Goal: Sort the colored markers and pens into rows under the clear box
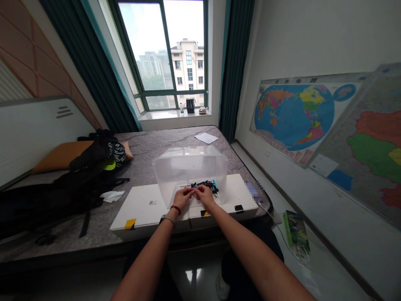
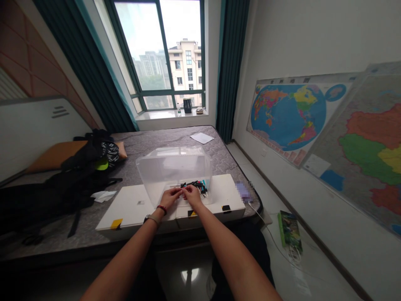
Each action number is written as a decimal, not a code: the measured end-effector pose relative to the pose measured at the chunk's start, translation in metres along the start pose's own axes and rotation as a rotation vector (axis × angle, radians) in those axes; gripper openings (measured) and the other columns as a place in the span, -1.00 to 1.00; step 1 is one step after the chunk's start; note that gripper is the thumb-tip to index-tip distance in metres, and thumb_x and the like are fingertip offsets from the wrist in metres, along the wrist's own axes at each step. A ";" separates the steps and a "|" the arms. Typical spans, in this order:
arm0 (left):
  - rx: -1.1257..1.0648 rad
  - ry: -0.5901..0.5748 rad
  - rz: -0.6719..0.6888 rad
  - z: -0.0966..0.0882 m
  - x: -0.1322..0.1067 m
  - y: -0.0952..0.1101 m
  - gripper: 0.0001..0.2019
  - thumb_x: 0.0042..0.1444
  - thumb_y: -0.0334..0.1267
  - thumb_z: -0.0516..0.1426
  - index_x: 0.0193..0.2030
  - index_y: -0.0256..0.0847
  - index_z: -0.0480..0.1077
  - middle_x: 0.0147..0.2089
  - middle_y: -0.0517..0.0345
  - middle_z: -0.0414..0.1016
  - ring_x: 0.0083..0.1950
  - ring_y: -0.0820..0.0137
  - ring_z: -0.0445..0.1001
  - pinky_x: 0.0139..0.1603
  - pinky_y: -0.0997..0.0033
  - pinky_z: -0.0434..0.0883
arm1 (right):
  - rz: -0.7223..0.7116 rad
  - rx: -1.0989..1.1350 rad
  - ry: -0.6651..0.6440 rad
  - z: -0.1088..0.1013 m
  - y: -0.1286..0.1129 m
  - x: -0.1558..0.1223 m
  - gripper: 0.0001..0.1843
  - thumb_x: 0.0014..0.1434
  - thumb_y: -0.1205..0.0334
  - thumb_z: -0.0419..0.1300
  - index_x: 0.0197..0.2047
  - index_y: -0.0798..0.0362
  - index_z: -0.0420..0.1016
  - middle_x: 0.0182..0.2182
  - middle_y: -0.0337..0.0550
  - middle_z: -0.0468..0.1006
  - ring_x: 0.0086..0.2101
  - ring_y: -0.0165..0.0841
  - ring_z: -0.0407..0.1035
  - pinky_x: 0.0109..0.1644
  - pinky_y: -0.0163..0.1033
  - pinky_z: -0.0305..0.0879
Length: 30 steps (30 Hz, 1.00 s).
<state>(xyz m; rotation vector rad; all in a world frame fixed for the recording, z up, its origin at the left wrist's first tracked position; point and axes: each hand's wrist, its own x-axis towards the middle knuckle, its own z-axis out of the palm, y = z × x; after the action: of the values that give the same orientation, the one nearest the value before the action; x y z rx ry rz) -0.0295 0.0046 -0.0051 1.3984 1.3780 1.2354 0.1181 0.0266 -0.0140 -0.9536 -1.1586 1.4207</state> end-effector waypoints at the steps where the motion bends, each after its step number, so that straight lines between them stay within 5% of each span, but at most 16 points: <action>1: -0.012 0.015 -0.009 0.000 0.000 0.001 -0.62 -0.09 -0.01 0.30 -0.24 -0.28 0.58 -0.35 0.02 0.59 -0.40 0.41 0.47 -0.35 0.44 0.42 | 0.007 0.024 0.013 0.000 0.000 0.000 -0.63 -0.08 -0.02 0.34 -0.39 0.09 0.39 -0.60 -0.29 0.46 -0.61 -0.46 0.34 -0.53 -0.37 0.31; 9: -0.162 0.195 -0.070 0.001 0.004 -0.004 -0.55 -0.07 0.03 0.28 -0.16 -0.31 0.49 -0.40 0.04 0.57 -0.52 0.50 0.40 -0.47 0.50 0.36 | 0.065 0.251 0.043 0.000 0.003 0.002 -0.50 -0.15 0.20 0.35 -0.10 0.03 0.36 -0.26 -0.15 0.58 -0.43 -0.38 0.50 -0.37 -0.28 0.44; 12: -0.170 0.207 -0.078 0.002 0.004 -0.005 -0.46 -0.06 0.01 0.29 -0.01 -0.33 0.43 -0.38 0.04 0.58 -0.52 0.51 0.41 -0.48 0.52 0.37 | 0.062 0.207 0.034 0.000 0.004 0.002 -0.54 -0.13 0.21 0.31 -0.10 0.04 0.37 -0.31 -0.16 0.58 -0.47 -0.40 0.48 -0.41 -0.29 0.44; 17: -0.222 0.202 -0.076 -0.001 0.002 -0.002 -0.08 -0.10 -0.15 0.34 0.38 -0.10 -0.01 0.05 -0.13 0.49 -0.37 0.47 0.53 -0.38 0.47 0.46 | 0.056 0.125 0.040 0.000 0.004 0.002 -0.68 -0.11 0.15 0.29 -0.26 0.09 0.42 -0.45 -0.19 0.57 -0.56 -0.44 0.41 -0.47 -0.33 0.38; 21: -0.198 0.252 -0.063 -0.002 0.001 -0.001 -0.28 -0.03 -0.18 0.28 0.28 -0.13 0.15 0.19 -0.20 0.37 -0.33 0.45 0.55 -0.38 0.45 0.48 | 0.068 0.130 0.038 -0.001 0.002 0.001 -0.74 -0.11 0.19 0.26 -0.31 0.10 0.42 -0.50 -0.20 0.56 -0.59 -0.45 0.39 -0.51 -0.36 0.34; 25: -0.116 0.276 -0.028 0.000 -0.002 -0.002 -0.68 0.06 -0.12 0.16 -0.11 -0.29 0.43 -0.18 -0.04 0.55 -0.47 0.48 0.46 -0.47 0.48 0.41 | 0.065 0.130 0.035 -0.001 0.001 0.001 -0.78 -0.10 0.22 0.21 -0.33 0.11 0.42 -0.53 -0.21 0.55 -0.60 -0.46 0.37 -0.53 -0.39 0.31; 30: 0.015 0.286 0.033 0.002 -0.003 -0.003 -0.76 0.06 -0.12 0.12 -0.26 -0.25 0.46 -0.51 0.21 0.43 -0.55 0.49 0.34 -0.50 0.51 0.31 | 0.057 0.098 0.031 0.000 0.002 0.001 -0.78 -0.11 0.22 0.20 -0.33 0.11 0.44 -0.55 -0.22 0.54 -0.61 -0.46 0.36 -0.55 -0.40 0.28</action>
<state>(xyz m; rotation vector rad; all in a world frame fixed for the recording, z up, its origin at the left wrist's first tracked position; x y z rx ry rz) -0.0278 0.0019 -0.0088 1.2951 1.5634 1.4943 0.1177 0.0277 -0.0164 -0.9428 -1.0364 1.4891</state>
